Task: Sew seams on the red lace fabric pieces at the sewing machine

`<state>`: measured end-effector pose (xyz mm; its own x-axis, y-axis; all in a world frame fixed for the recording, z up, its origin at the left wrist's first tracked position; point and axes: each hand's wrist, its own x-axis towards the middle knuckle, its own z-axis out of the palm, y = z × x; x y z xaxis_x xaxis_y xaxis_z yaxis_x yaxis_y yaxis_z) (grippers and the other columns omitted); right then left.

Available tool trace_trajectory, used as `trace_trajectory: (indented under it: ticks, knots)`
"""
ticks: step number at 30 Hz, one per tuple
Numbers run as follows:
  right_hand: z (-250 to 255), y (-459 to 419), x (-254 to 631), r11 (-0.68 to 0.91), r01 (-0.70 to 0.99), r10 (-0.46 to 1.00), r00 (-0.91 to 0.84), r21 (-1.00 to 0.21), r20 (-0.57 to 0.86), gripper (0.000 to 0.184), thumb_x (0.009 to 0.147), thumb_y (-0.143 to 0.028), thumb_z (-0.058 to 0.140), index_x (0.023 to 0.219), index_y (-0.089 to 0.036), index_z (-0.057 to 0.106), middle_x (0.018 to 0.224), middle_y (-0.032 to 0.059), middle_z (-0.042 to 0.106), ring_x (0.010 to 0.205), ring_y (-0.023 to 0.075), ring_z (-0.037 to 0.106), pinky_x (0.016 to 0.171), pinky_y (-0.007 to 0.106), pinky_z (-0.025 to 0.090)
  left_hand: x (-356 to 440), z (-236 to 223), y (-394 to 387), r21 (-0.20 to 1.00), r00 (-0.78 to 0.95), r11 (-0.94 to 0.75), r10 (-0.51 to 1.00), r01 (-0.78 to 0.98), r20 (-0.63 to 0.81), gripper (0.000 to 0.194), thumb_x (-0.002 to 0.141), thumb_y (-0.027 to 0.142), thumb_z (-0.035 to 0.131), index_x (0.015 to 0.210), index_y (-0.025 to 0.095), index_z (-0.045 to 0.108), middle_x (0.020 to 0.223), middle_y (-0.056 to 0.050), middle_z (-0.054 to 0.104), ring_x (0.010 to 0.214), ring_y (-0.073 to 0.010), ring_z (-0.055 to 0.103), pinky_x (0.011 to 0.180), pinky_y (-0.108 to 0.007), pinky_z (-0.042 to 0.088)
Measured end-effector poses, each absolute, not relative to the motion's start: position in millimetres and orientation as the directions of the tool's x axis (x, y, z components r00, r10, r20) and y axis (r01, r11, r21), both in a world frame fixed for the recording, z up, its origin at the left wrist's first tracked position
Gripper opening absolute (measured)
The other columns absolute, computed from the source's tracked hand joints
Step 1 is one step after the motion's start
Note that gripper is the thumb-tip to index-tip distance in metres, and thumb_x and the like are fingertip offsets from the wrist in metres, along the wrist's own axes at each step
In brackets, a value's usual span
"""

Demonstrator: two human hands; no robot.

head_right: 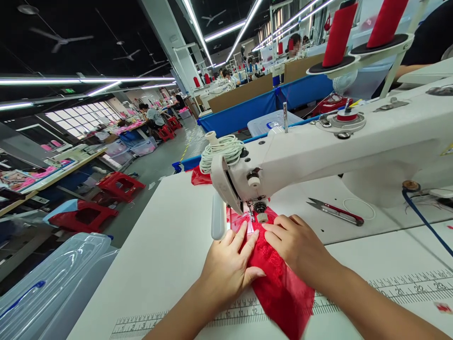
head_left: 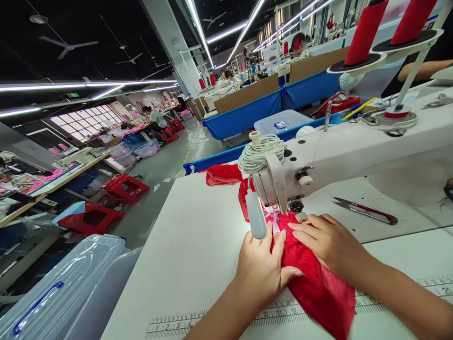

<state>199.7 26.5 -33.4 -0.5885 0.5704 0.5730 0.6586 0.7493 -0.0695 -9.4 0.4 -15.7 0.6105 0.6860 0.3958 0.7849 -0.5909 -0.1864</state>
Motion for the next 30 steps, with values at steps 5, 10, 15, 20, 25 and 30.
trace_trajectory:
  ticks: [5,10,15,20,25,30]
  knots:
    - [-36,29,200,0.744,0.663,0.586,-0.585,-0.086,0.561,0.032,0.085,-0.003,0.043,0.101,-0.018,0.066,0.111,0.0059,0.070,0.089,0.0204,0.051,0.073,0.035,0.039,-9,-15,4,-0.200,0.615,-0.590,0.679,0.782,0.401,0.076,0.091,0.071,0.027,0.123,0.011,0.062,0.120,-0.021,0.063,0.094,-0.0302,0.061,0.075,-0.041,0.050]
    - [-31,26,202,0.798,0.586,0.553,-0.624,-0.137,0.552,0.038,0.085,-0.002,0.040,0.109,-0.020,0.064,0.119,0.0070,0.067,0.097,0.0221,0.052,0.079,0.038,0.040,-10,-7,6,-0.128,0.667,-0.685,0.623,0.717,0.408,0.077,0.095,0.065,0.015,0.108,0.009,0.066,0.104,-0.019,0.064,0.083,-0.0261,0.059,0.069,-0.038,0.048]
    - [-31,22,202,0.844,0.508,0.502,-0.636,-0.172,0.587,0.028,0.094,-0.009,0.039,0.086,-0.019,0.064,0.101,0.0056,0.070,0.093,0.0200,0.054,0.079,0.036,0.039,-14,0,7,-0.008,0.748,-0.789,0.580,0.615,0.321,0.050,0.101,0.044,0.027,0.070,0.017,0.056,0.067,-0.004,0.053,0.059,-0.0169,0.048,0.055,-0.030,0.042]
    - [-31,20,203,0.830,0.538,0.505,-0.612,-0.147,0.609,0.034,0.091,0.000,0.036,0.081,-0.018,0.062,0.095,0.0051,0.070,0.089,0.0192,0.054,0.076,0.034,0.037,-14,-1,6,0.041,0.664,-0.709,0.677,0.704,0.317,0.030,0.098,0.029,0.035,0.085,0.016,0.059,0.067,-0.002,0.056,0.059,-0.0177,0.051,0.051,-0.029,0.041]
    - [-29,19,203,0.833,0.527,0.504,-0.600,-0.167,0.621,0.032,0.092,-0.001,0.037,0.083,-0.018,0.062,0.088,0.0044,0.069,0.087,0.0195,0.053,0.076,0.035,0.037,-11,0,1,-0.040,0.694,-0.728,0.634,0.684,0.341,0.044,0.099,0.046,0.035,0.112,0.014,0.062,0.076,-0.006,0.060,0.063,-0.0198,0.054,0.053,-0.031,0.045]
    - [-30,22,204,0.830,0.541,0.492,-0.600,-0.133,0.630,0.032,0.090,0.001,0.038,0.088,-0.018,0.064,0.084,0.0040,0.068,0.087,0.0192,0.054,0.075,0.034,0.036,-10,-2,-3,-0.093,0.670,-0.698,0.630,0.710,0.391,0.062,0.097,0.059,0.023,0.110,0.017,0.067,0.097,-0.015,0.062,0.064,-0.0186,0.054,0.055,-0.031,0.046]
